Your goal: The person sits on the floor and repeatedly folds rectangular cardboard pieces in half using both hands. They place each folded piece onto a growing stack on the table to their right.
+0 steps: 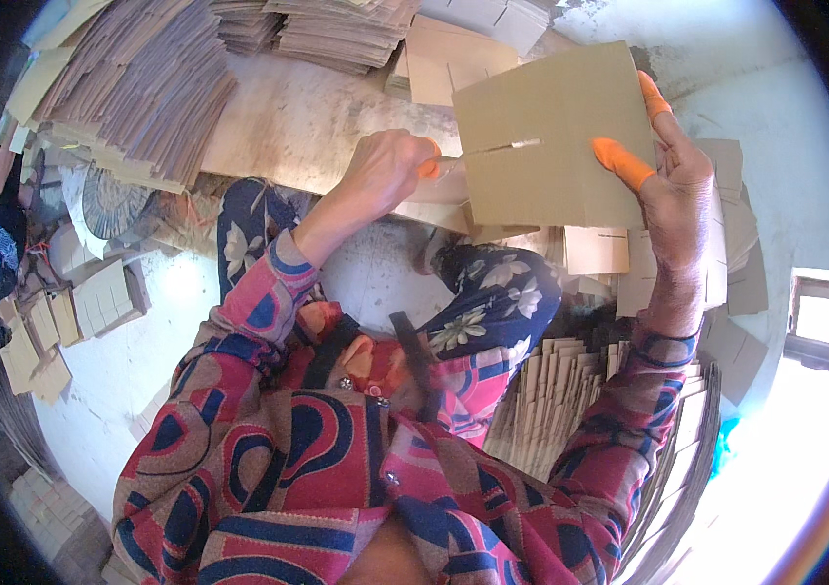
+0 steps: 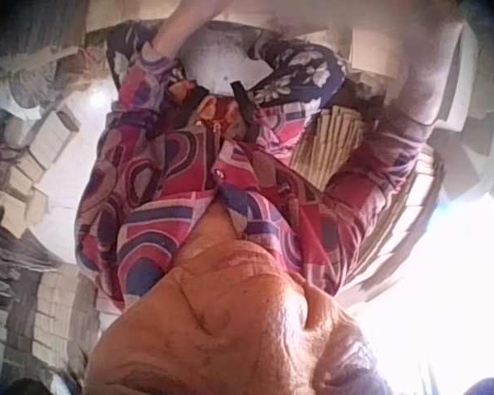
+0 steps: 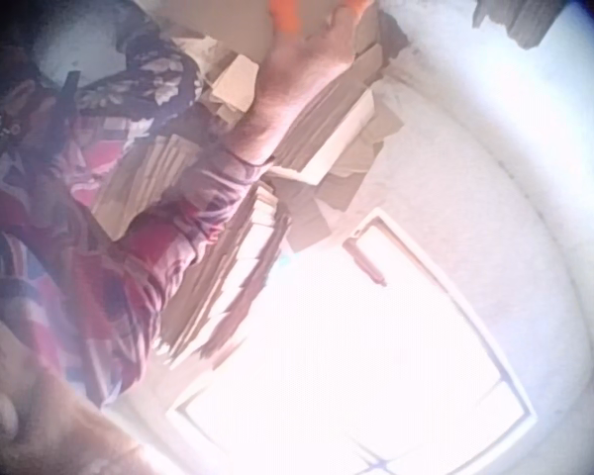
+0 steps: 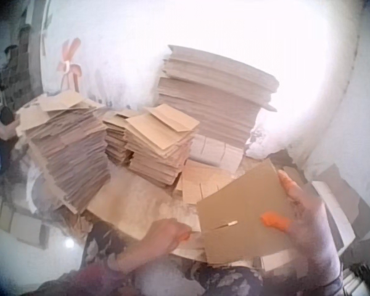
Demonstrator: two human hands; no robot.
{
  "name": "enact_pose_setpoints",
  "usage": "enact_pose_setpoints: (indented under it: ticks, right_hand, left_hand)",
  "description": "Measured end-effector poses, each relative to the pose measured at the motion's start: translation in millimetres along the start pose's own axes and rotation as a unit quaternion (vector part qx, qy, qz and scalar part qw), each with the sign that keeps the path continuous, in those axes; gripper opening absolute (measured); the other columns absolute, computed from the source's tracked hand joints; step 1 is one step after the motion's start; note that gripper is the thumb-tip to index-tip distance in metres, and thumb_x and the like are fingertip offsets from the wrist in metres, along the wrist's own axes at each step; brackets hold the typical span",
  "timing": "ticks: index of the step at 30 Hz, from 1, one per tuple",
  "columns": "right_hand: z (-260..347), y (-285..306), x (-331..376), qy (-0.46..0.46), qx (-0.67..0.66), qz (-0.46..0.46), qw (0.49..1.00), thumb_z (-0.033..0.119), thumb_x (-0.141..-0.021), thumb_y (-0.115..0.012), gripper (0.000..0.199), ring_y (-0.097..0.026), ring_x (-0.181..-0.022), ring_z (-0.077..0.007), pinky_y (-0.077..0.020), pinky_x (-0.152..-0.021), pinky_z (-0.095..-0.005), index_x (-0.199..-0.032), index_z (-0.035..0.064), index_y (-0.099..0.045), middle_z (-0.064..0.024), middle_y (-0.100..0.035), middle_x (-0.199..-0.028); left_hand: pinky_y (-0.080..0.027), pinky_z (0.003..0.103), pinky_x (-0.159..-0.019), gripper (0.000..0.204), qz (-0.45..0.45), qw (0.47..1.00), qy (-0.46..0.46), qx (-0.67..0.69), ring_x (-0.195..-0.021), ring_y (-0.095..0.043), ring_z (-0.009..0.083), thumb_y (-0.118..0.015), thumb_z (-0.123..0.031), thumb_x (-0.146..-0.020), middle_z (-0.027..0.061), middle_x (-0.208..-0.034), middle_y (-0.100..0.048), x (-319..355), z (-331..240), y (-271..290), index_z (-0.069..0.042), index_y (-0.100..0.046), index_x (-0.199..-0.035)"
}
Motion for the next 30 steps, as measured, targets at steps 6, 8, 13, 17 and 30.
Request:
enact_pose_setpoints:
  ticks: [6, 8, 13, 17, 30]
  right_hand:
    - [-7, -11, -6, 0.036, 0.066, 0.022, 0.997, -0.001, -0.081, -0.071, 0.067, -0.05, -0.122, -0.0168, -0.0397, -0.103, -0.0288, -0.14, -0.0042, -0.041, -0.0153, -0.053, -0.137]
    - [-7, -11, -8, 0.047, 0.069, 0.013, 0.996, 0.0, -0.079, -0.073, 0.066, -0.051, -0.119, -0.0147, -0.0398, -0.102, -0.0283, -0.138, -0.0047, -0.044, -0.0161, -0.056, -0.133]
    - [-10, -10, -14, 0.077, 0.104, 0.017, 0.991, 0.003, -0.078, -0.074, 0.063, -0.054, -0.119, -0.0175, -0.042, -0.1, -0.0292, -0.135, -0.0049, -0.047, -0.0186, -0.058, -0.13]
    - [-30, -33, -18, 0.121, 0.163, 0.065, 0.977, 0.007, -0.08, -0.074, 0.068, -0.054, -0.121, -0.0207, -0.0432, -0.1, -0.031, -0.14, -0.0031, -0.041, -0.0192, -0.057, -0.132]
    - [-60, -93, -10, 0.018, 0.224, 0.171, 0.959, 0.005, -0.078, -0.073, 0.093, -0.064, -0.093, -0.0425, -0.0526, -0.076, -0.0432, -0.151, 0.0067, -0.015, -0.0266, -0.065, -0.099]
  left_hand:
    - [-0.048, 0.043, -0.061, 0.01, -0.019, 1.0, 0.004, 0.007, -0.07, -0.063, 0.0371, -0.067, -0.011, -0.081, 0.0211, -0.073, -0.063, -2, 0, 0, -0.006, -0.072, -0.088]
    - [-0.048, 0.043, -0.061, 0.009, -0.025, 1.0, 0.006, 0.015, -0.07, -0.063, 0.0368, -0.067, -0.01, -0.081, 0.0214, -0.074, -0.064, -3, 2, 0, -0.006, -0.072, -0.087]
    - [-0.049, 0.041, -0.061, 0.009, 0.002, 0.999, 0.022, 0.04, -0.071, -0.064, 0.0355, -0.067, -0.01, -0.08, 0.0194, -0.076, -0.065, -4, 4, -3, -0.006, -0.072, -0.086]
    - [-0.049, 0.042, -0.06, 0.009, -0.002, 0.999, -0.009, 0.037, -0.07, -0.063, 0.0354, -0.067, -0.011, -0.079, 0.017, -0.074, -0.064, -4, 1, -8, -0.006, -0.071, -0.086]
    - [-0.048, 0.045, -0.061, 0.013, -0.014, 1.0, -0.01, 0.002, -0.071, -0.062, 0.0377, -0.068, -0.01, -0.076, 0.019, -0.072, -0.061, -5, -8, -8, -0.006, -0.069, -0.088]
Point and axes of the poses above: each hand's wrist, its own x-axis away from the middle knuckle, its own y-axis out of the back of the hand, z = x × y, the point moved 6 cm from there along -x, towards the middle knuckle
